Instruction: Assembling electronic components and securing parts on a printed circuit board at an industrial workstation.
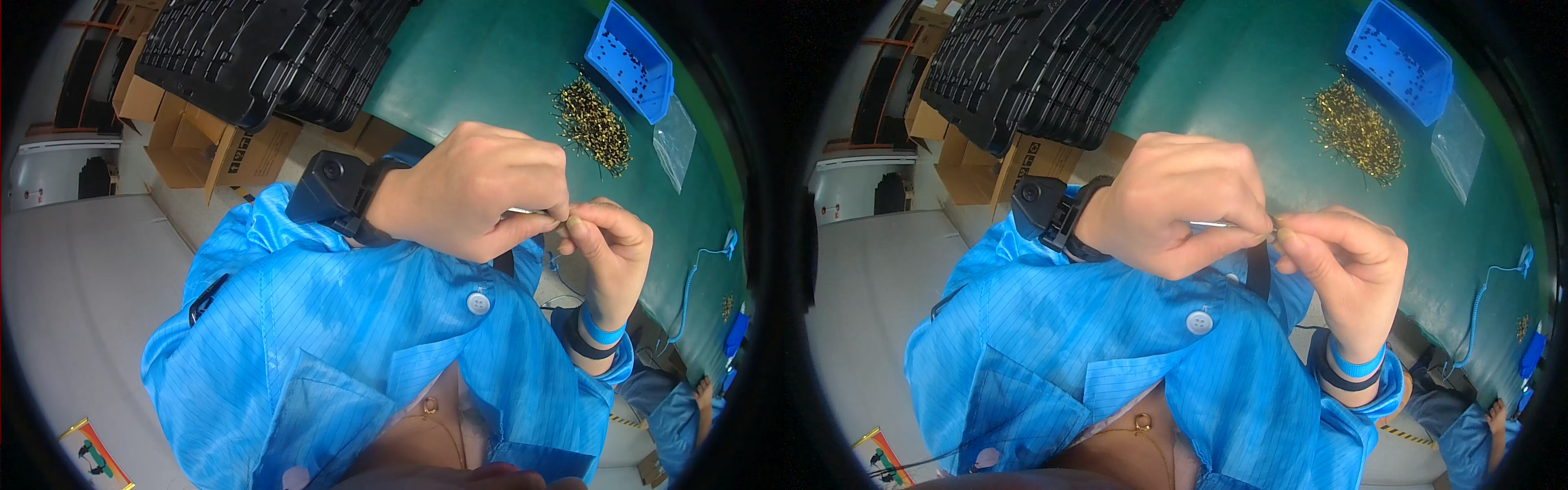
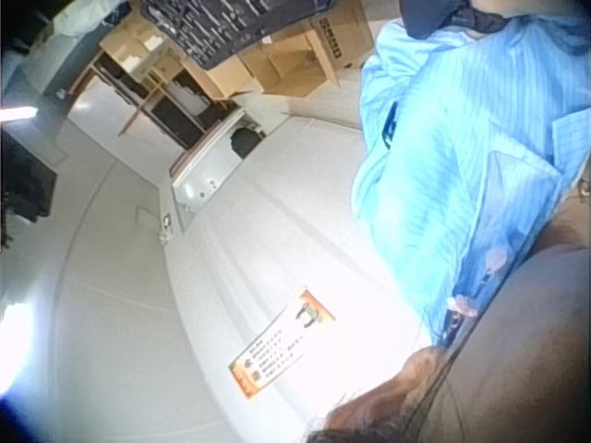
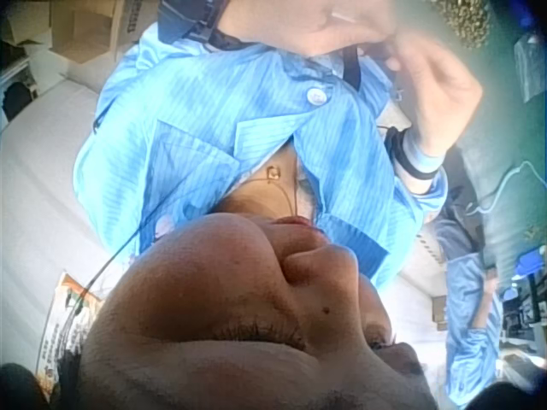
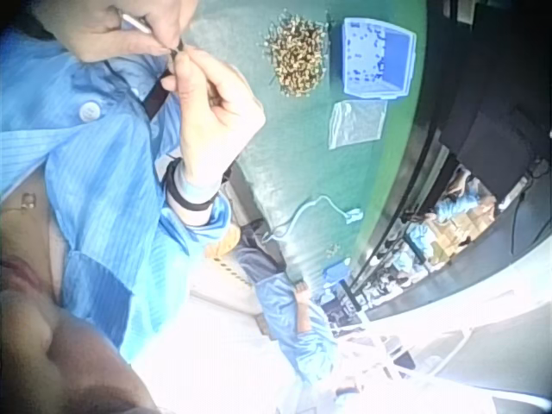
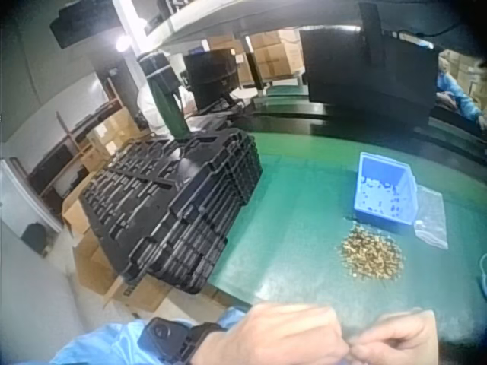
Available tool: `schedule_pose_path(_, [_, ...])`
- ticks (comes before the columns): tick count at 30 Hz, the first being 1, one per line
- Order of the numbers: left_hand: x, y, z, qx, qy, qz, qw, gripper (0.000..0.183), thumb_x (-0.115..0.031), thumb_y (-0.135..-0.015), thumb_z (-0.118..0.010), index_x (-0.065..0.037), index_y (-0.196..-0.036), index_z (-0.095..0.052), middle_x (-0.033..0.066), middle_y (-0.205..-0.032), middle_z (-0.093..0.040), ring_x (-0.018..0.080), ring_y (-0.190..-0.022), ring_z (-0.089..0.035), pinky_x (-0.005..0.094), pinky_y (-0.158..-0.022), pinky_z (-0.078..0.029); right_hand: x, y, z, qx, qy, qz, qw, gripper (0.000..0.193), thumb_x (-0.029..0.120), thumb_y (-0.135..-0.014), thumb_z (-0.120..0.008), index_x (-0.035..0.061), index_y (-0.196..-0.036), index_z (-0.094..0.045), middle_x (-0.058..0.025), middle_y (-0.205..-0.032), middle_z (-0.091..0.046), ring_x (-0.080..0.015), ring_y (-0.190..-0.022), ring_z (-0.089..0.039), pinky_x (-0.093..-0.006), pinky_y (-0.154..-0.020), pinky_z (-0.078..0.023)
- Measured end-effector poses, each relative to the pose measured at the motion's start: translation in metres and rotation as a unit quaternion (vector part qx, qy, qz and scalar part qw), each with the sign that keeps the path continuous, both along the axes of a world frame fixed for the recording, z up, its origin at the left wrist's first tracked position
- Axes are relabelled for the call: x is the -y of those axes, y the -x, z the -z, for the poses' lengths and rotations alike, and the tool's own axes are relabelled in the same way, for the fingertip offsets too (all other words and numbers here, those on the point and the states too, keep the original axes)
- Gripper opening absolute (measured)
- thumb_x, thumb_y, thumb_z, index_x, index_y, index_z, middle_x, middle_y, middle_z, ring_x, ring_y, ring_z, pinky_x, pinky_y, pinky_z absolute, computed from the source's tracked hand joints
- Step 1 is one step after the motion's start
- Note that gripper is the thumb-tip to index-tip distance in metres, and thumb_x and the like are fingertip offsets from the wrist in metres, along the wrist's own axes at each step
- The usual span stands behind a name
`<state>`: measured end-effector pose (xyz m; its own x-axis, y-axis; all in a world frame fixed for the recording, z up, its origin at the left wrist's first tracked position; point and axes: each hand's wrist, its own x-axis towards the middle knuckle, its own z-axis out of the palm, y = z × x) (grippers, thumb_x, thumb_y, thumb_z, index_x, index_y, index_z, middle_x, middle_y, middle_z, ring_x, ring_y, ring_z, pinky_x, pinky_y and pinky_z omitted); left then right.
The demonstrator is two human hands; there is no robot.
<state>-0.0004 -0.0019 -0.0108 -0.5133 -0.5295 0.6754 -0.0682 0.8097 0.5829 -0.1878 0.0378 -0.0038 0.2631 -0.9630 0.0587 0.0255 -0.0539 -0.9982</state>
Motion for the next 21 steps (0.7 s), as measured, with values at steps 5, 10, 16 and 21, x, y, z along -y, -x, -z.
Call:
schedule_pose_path(5, [0.000,0.002,0.002,-0.008,0.017,-0.001,1.000,0.011,-0.004,-0.062,-0.067,-0.006,-0.069,-0.058,0.0040,-0.065,-0.055,0.0183,-0.054,-0.055,0.0256,-0.044,-0.039,-0.001,0.001,0.003,0.016,-0.002,-0.005,1.000,0.009,-0.005,-0.075,-0.059,-0.0039,-0.083,-0.063,-0.0098,-0.072,-0.060,-0.0116,-0.059,-0.057,-0.0195,-0.051,-0.044])
schedule_pose_path(10, [-0.001,0.002,0.002,-0.021,0.046,-0.004,0.999,0.009,-0.003,-0.063,-0.065,-0.005,-0.067,-0.057,0.0043,-0.063,-0.055,0.0179,-0.052,-0.054,0.0259,-0.042,-0.039,-0.002,-0.001,0.001,0.001,0.006,-0.002,1.000,0.009,-0.007,-0.074,-0.059,-0.0044,-0.082,-0.062,-0.0095,-0.070,-0.059,-0.0119,-0.059,-0.058,-0.0195,-0.050,-0.044])
schedule_pose_path(16, [-0.001,-0.001,0.003,-0.013,0.004,-0.008,1.000,0.009,-0.004,-0.065,-0.065,-0.004,-0.069,-0.058,0.0055,-0.064,-0.055,0.0185,-0.054,-0.054,0.0254,-0.044,-0.040,-0.002,-0.007,0.007,0.001,0.048,0.018,0.999,0.011,-0.007,-0.074,-0.058,-0.0045,-0.084,-0.061,-0.0104,-0.073,-0.059,-0.0121,-0.058,-0.057,-0.0196,-0.051,-0.044])
schedule_pose_path(21, [-0.004,0.001,-0.002,-0.022,-0.107,-0.034,0.993,0.010,-0.003,-0.067,-0.064,-0.002,-0.075,-0.060,0.0078,-0.068,-0.057,0.0177,-0.058,-0.055,0.0241,-0.049,-0.041,-0.001,-0.007,0.015,0.029,0.069,0.036,0.997,0.016,-0.007,-0.074,-0.057,-0.0049,-0.090,-0.060,-0.0102,-0.076,-0.058,-0.0115,-0.060,-0.056,-0.0194,-0.052,-0.044])
